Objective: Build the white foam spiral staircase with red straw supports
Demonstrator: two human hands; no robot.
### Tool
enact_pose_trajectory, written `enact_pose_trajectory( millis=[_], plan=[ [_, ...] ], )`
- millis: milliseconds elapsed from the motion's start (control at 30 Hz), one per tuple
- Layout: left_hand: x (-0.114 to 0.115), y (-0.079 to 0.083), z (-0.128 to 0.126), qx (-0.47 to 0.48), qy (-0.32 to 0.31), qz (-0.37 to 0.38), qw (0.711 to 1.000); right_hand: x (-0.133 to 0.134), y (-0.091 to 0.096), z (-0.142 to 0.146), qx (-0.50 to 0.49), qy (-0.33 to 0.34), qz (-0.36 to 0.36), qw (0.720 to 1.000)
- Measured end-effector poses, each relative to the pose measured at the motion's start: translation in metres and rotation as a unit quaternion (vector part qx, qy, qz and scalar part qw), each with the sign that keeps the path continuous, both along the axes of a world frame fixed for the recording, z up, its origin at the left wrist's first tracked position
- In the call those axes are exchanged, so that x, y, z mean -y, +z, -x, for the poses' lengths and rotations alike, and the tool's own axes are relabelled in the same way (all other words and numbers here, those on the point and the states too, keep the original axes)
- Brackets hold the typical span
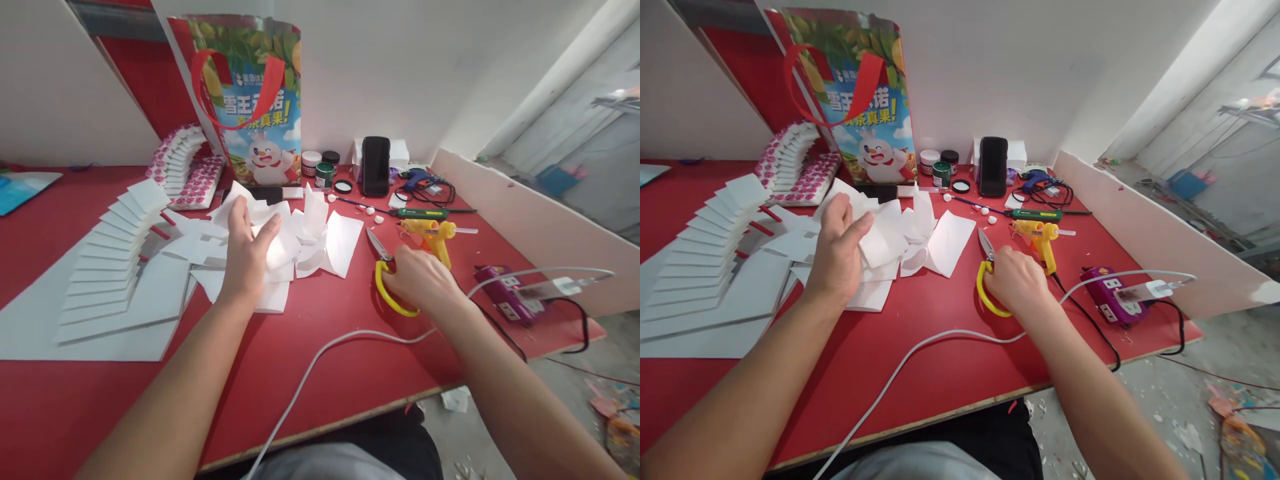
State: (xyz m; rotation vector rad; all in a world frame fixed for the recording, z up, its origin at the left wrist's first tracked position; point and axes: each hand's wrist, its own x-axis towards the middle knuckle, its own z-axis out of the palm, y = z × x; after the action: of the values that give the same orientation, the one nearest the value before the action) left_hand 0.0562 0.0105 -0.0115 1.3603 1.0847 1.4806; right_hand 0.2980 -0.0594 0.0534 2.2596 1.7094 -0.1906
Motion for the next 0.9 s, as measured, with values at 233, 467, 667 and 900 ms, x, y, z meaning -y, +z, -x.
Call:
enact_pose_trajectory(
  millis=[233,467,667,900],
  plan=[
    [0.007,0.004,-0.003,-0.04,0.025,-0.085,0.995,-0.007,0.024,0.013,0.014,0.08,-0.014,0.997],
    [0.013,0.008,-0.011,-0.03,-0.017,-0.077,0.996,-0.026,0.017,0.058,-0.05,0.224,-0.066,0.971],
    [0.018,0.014,-0.014,-0.015,-0.02,-0.063,0.998,-0.043,-0.004,0.03,-0.211,0.14,-0.298,0.92],
    [0.023,0.016,-0.019,0.038,-0.041,-0.012,0.998,-0.049,-0.002,-0.018,-0.488,0.069,-0.431,0.755]
  ],
)
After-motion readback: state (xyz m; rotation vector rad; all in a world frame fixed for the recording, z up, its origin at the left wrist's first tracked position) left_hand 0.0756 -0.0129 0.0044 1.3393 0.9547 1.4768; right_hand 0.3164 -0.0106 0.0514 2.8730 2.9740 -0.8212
